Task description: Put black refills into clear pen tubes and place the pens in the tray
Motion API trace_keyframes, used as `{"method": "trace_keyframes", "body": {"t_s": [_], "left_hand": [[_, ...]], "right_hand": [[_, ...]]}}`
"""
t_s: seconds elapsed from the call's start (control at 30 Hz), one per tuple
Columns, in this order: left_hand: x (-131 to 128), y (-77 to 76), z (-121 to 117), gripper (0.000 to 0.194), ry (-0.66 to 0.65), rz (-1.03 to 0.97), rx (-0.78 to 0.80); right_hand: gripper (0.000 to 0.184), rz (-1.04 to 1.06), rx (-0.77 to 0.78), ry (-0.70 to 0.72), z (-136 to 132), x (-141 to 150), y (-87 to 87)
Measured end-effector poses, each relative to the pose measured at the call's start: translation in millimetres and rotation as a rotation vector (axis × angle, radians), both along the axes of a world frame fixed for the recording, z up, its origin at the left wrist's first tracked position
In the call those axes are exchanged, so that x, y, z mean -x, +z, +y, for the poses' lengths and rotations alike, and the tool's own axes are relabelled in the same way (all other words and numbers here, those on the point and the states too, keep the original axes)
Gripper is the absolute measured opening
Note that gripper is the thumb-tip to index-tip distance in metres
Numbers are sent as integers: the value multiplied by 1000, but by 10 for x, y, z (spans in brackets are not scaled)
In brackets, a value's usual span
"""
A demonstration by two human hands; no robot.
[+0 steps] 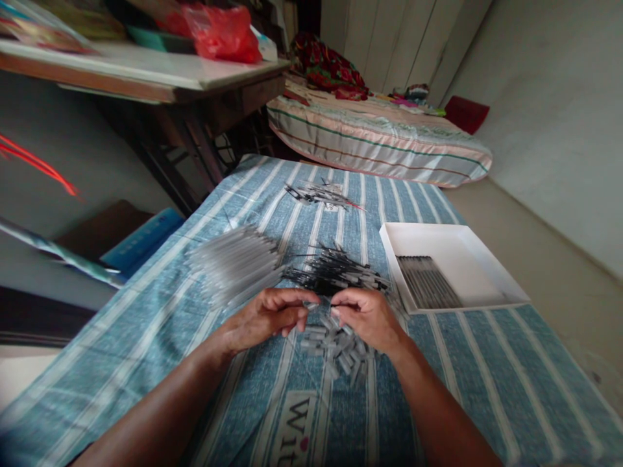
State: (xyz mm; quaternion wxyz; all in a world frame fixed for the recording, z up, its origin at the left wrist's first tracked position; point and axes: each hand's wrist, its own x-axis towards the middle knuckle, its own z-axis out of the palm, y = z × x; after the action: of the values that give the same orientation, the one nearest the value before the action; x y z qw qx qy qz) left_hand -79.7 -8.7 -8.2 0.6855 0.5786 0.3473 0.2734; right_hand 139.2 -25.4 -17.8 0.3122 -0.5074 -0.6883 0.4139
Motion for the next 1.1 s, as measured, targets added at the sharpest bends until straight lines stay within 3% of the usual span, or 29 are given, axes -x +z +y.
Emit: {"method": "trace_keyframes", "body": {"t_s": [0.2,0.47,1.1], "left_hand": [[-4,-33,0,32,-22,-18,4],[-13,-25,-17,34,-38,-13,-11],[-12,-21,-17,29,-74,22,2]], "right_hand": [[16,271,51,-74,-46,74,-64],[13,183,-18,-76,-39,109,66],[11,150,-54,-7,-38,148,90]]}}
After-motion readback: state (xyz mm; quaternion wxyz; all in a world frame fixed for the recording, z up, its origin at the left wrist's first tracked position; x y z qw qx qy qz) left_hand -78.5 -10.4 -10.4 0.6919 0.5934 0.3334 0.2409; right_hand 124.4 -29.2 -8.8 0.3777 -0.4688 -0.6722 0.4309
